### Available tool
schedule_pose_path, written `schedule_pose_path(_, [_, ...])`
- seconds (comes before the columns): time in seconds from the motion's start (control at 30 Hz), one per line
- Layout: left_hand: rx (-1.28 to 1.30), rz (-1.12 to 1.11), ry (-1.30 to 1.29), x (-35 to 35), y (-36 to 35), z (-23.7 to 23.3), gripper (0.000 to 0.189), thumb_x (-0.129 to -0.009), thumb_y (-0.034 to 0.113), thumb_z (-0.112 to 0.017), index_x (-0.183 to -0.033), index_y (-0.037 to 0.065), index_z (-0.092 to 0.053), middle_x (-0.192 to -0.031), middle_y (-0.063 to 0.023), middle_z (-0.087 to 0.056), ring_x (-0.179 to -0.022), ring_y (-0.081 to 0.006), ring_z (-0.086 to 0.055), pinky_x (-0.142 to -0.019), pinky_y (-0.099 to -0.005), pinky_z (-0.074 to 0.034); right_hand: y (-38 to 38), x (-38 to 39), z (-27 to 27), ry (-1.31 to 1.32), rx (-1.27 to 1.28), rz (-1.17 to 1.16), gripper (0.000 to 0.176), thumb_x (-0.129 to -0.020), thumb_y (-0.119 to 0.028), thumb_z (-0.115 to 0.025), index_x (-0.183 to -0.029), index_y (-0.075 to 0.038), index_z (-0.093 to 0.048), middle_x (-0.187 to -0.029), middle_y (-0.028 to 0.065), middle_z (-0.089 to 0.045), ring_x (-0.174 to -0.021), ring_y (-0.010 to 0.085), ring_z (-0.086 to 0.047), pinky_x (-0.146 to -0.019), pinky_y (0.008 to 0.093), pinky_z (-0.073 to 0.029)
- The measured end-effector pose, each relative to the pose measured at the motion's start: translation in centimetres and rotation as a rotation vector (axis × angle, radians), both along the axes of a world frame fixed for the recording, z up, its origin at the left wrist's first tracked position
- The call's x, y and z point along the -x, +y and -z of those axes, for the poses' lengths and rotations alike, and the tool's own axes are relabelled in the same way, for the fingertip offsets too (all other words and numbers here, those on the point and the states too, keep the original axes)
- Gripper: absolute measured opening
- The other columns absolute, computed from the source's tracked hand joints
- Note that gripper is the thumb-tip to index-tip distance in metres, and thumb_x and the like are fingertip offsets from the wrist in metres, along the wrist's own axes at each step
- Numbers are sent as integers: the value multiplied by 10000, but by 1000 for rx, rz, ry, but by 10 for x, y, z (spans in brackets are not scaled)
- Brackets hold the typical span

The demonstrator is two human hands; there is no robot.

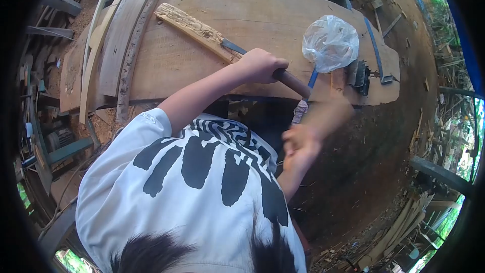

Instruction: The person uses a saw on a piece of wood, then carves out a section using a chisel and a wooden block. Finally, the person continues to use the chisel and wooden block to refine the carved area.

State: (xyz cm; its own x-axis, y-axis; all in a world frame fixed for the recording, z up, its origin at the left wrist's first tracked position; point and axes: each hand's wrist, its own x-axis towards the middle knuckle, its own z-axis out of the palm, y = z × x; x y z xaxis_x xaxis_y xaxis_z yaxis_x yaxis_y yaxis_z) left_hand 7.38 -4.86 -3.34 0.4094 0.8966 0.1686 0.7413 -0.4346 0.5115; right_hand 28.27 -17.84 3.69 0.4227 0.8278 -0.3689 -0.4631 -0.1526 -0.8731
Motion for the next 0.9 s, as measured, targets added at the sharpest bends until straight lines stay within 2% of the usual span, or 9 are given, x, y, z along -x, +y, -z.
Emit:
schedule_pose_path(0.03, [2,-1,-1,-1,0,1,181,-730,252,-682,-874,165,-616,-667,-111,-640,-627,-340,-644,-560,-458,-513,-6,1,-2,30,131,-416,384,-962,-309,-525,-1182,-3,-449,-871,168,-601,-603,218,-609,-338,216,-328])
schedule_pose_path(0.07, [15,-11,-10,-1,0,1,181,-729,251,-683,-871,161,-615,-672,-110,-642,-631,-338,-646,-563,-458,-514,-10,-10,-4,30,134,-415,384,-962,-309,-525,-1182,-3,-449,-871,168,-601,-603,218,-609,-338,216,-328])
schedule_pose_path(0.2, [-10,-29,-23,1,2,1,181,-730,252,-683,-863,152,-613,-667,-107,-639,-648,-334,-652,-579,-456,-517,12,-33,7,21,-68,214,423,-953,-409,-510,-1067,-3,-528,-856,156,-601,-596,178,-585,-363,198,-326])
schedule_pose_path(0.3, [11,-13,-5,-2,1,-3,174,-733,251,-679,-856,147,-611,-669,-110,-639,-647,-338,-650,-578,-461,-513,6,-14,12,-131,199,-484,384,-943,-322,-560,-1106,18,-485,-814,153,-591,-564,164,-562,-344,203,-279])
schedule_pose_path(0.47, [11,-65,-20,2,-1,5,179,-730,243,-679,-863,147,-610,-687,-114,-648,-647,-337,-650,-576,-461,-508,12,-39,-4,45,33,-90,423,-962,-395,-505,-1058,16,-493,-880,143,-584,-620,172,-591,-323,196,-296])
schedule_pose_path(0.53, [5,-57,-16,2,-2,4,180,-726,242,-681,-862,148,-609,-689,-114,-649,-645,-336,-651,-574,-461,-507,28,-24,10,-51,-207,423,435,-966,-401,-499,-967,33,-530,-894,130,-588,-615,155,-576,-343,204,-298])
schedule_pose_path(0.67, [-2,-81,23,2,-4,5,198,-701,262,-700,-846,155,-617,-663,-107,-643,-634,-329,-651,-563,-451,-506,3,5,-8,-45,118,-452,384,-967,-338,-525,-1179,-25,-456,-820,160,-595,-530,187,-560,-355,195,-297])
schedule_pose_path(0.87, [-9,-89,43,4,-1,6,216,-684,283,-714,-843,163,-630,-662,-93,-646,-634,-316,-656,-551,-439,-508,25,-23,15,-50,-86,383,417,-990,-339,-501,-1212,3,-410,-876,145,-585,-654,208,-601,-376,217,-355])
schedule_pose_path(0.9, [-5,-98,45,3,-1,7,219,-682,283,-715,-845,164,-632,-663,-91,-647,-635,-313,-657,-551,-438,-509,20,-24,31,-52,24,-1,388,-995,-318,-491,-1215,-10,-406,-868,149,-589,-632,213,-600,-378,220,-347])
